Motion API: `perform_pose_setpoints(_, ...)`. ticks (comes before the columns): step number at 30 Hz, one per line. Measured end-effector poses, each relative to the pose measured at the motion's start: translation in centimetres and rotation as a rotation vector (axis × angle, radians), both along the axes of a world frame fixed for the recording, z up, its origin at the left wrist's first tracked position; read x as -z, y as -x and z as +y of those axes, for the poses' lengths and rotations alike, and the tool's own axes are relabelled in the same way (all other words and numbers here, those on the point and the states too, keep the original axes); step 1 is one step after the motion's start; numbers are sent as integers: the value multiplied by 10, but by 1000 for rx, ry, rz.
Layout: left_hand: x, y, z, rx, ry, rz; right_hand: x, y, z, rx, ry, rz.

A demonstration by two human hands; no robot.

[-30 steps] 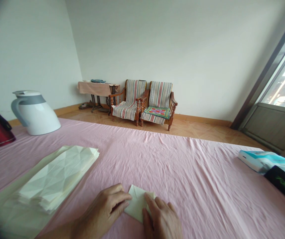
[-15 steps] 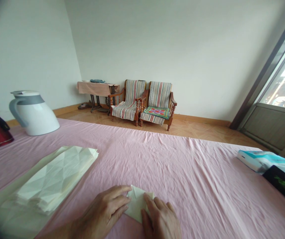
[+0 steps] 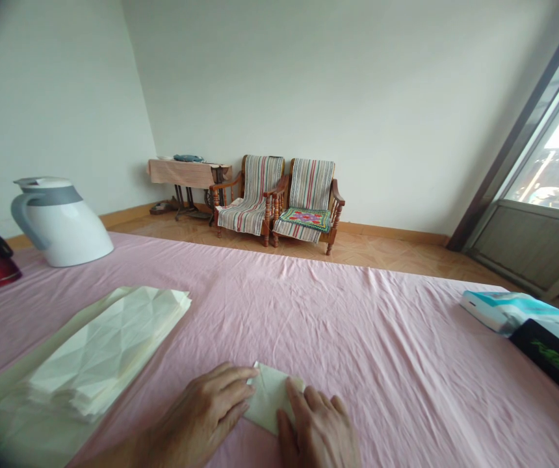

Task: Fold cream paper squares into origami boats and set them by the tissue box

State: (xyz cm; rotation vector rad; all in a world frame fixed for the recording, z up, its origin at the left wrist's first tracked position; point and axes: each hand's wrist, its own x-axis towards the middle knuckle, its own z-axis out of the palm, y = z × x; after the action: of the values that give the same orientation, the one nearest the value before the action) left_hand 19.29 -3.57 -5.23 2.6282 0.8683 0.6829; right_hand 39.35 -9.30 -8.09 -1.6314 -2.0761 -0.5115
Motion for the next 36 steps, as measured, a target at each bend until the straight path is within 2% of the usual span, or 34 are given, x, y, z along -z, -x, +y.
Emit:
perform_pose_setpoints(10,-4,0,-1,1,0,-8,-8,-14,-9,-4,-67,-33)
perform_pose_setpoints(14,-13,-3,-3,-14,28,-2,-9,-7,-6,-197,-158,-12)
perform_pose_setpoints(16,-16,-3,-2,-20,51,-21,-3,-2,-1,-344,-175,-18)
perform_pose_setpoints(18,-17,-3,-1,-18,83,-55,7,4,4,-422,-197,-9)
perform_pose_setpoints(20,-14,-2,2,-18,127,-80,16,7,7,-402,-218,39)
perform_pose_setpoints(22,-11,1,4,-43,174,-96,19,7,7,-429,-158,-39)
perform_pose_setpoints(28,-2,7,10,-62,259,-141,9,7,3,-418,-124,-164)
perform_pose_setpoints(33,-3,6,11,-68,283,-119,0,11,3,-352,-222,-271)
perform_pose_setpoints(36,-5,5,10,-78,284,-108,0,12,3,-376,-258,-341)
